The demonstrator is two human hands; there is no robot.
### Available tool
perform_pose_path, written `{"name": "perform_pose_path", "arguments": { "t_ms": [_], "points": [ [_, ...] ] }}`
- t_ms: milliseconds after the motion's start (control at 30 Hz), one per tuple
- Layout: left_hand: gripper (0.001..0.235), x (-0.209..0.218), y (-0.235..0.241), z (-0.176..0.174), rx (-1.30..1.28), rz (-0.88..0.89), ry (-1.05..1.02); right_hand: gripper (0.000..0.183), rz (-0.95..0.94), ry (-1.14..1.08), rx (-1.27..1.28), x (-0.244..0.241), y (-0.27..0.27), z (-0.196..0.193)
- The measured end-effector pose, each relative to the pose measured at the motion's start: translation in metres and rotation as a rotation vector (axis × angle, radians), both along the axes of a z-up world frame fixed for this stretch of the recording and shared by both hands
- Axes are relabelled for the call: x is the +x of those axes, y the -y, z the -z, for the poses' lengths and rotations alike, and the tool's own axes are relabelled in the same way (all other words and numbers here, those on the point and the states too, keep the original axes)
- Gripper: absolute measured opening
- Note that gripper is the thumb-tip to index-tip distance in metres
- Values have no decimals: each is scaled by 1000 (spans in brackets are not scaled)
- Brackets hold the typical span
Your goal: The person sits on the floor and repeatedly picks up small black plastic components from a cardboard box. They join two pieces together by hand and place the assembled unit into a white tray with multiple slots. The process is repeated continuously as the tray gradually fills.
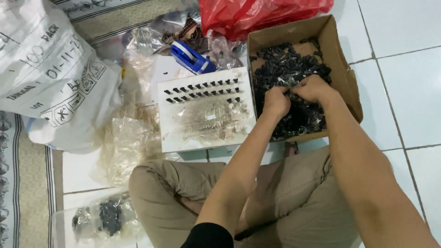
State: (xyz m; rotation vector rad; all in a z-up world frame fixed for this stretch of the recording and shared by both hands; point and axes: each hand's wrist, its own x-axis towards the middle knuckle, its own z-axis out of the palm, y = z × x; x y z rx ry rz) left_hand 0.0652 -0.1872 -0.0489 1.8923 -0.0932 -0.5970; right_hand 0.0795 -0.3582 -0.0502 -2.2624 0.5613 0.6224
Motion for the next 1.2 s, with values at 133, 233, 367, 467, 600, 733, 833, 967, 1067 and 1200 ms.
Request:
{"name": "perform_pose_path", "arguments": {
  "t_ms": [133, 233, 367, 467, 600, 733, 833, 967, 1067, 1200],
  "points": [
    [35, 4, 4, 18, -17, 21, 33, 43, 139, 41, 128, -5, -7, -7],
    [33, 3, 7, 16, 4, 29, 83, 43, 47, 14, 66, 1, 0, 3],
    [27, -5, 6, -31, 252, 89, 278, 56, 32, -38, 78, -6, -7, -25],
    [26, -2, 4, -45, 247, 91, 334, 57, 116, 13, 212, -18, -10, -30],
    [29, 7, -16, -38, -34, 25, 237, 46, 386, 12, 554, -23, -18, -76],
    [32, -9, -61, -62, -124, -37, 211, 36, 320, 230, 417, -25, -21, -67],
    [32, -51, -127, -112, -210, -80, 228, 22, 111, 271, 177, -36, -53, -91],
    [21, -83, -206, -118, -407, -259, 100, 17, -96, 387, 244, -65, -130, -153],
    [23, -80, -243, -94, -475, -349, 25, 15, -140, 467, 422, -68, -186, -158],
    [26, -70, -263, -55, -609, -477, -6, 9, -188, 607, 609, -58, -237, -127]
  ]
}}
